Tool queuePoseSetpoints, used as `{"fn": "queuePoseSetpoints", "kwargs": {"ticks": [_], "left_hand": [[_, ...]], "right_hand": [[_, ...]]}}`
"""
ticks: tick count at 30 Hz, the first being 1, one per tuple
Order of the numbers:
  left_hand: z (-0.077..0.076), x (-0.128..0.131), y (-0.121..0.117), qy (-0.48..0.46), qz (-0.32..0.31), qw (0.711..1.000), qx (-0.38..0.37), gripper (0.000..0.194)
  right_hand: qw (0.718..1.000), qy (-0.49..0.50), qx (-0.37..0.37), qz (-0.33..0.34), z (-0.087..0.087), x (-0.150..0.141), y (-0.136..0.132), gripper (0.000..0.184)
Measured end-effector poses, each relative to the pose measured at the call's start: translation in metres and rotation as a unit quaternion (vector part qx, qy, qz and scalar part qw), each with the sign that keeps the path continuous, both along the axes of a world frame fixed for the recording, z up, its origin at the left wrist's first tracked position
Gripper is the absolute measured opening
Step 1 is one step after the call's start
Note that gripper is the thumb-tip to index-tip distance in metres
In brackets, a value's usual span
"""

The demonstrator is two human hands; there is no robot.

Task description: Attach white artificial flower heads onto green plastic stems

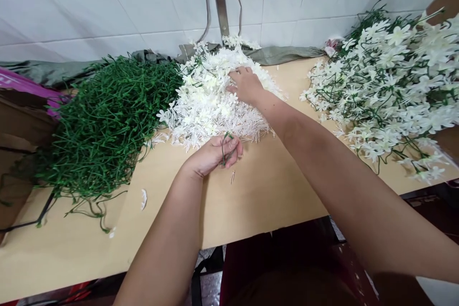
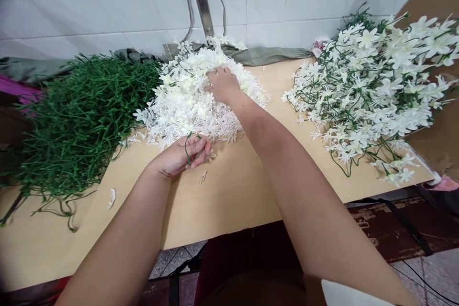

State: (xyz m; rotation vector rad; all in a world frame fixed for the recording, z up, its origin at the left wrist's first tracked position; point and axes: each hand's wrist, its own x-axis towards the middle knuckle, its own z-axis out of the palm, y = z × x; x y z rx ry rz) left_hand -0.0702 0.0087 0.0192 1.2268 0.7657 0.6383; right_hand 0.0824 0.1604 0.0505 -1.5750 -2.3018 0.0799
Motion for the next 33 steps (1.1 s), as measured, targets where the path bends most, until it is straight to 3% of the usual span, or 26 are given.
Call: {"fn": "queuePoseSetpoints", "kwargs": {"ticks": [3, 7, 10, 13, 15, 20, 27, 30, 33], "left_hand": [[0.002, 0.001, 0.002, -0.048, 0.084, 0.995, 0.012, 0.042], [0.006, -0.003, 0.007, -0.117, 0.214, 0.969, 0.029, 0.028], [0.009, -0.009, 0.012, -0.142, 0.309, 0.939, 0.054, 0.022], [0.012, -0.014, 0.015, -0.143, 0.380, 0.911, 0.073, 0.020], [0.013, -0.015, 0.015, -0.142, 0.394, 0.905, 0.078, 0.024], [0.012, -0.013, 0.014, -0.139, 0.385, 0.908, 0.087, 0.031], [0.002, -0.002, 0.013, -0.046, 0.350, 0.933, 0.075, 0.019], [-0.003, 0.005, 0.010, -0.008, 0.319, 0.945, 0.075, 0.021], [-0.006, 0.013, 0.008, 0.013, 0.300, 0.953, 0.040, 0.009]], "right_hand": [[0.999, -0.002, -0.029, -0.017, 0.010, 0.003, -0.009, 0.049], [0.999, -0.004, 0.039, -0.037, 0.019, 0.010, -0.056, 0.047], [0.994, -0.009, 0.068, 0.083, 0.011, 0.012, -0.109, 0.033], [0.963, -0.069, 0.004, 0.261, -0.009, 0.005, -0.154, 0.035], [0.941, -0.101, -0.031, 0.322, -0.023, 0.000, -0.170, 0.035], [0.952, -0.111, -0.025, 0.284, -0.042, 0.006, -0.157, 0.025], [0.981, -0.070, -0.029, 0.176, -0.039, 0.041, -0.120, 0.024], [0.978, -0.043, -0.063, 0.194, -0.032, 0.051, -0.115, 0.021], [0.970, -0.028, -0.090, 0.225, -0.030, 0.056, -0.111, 0.016]]}}
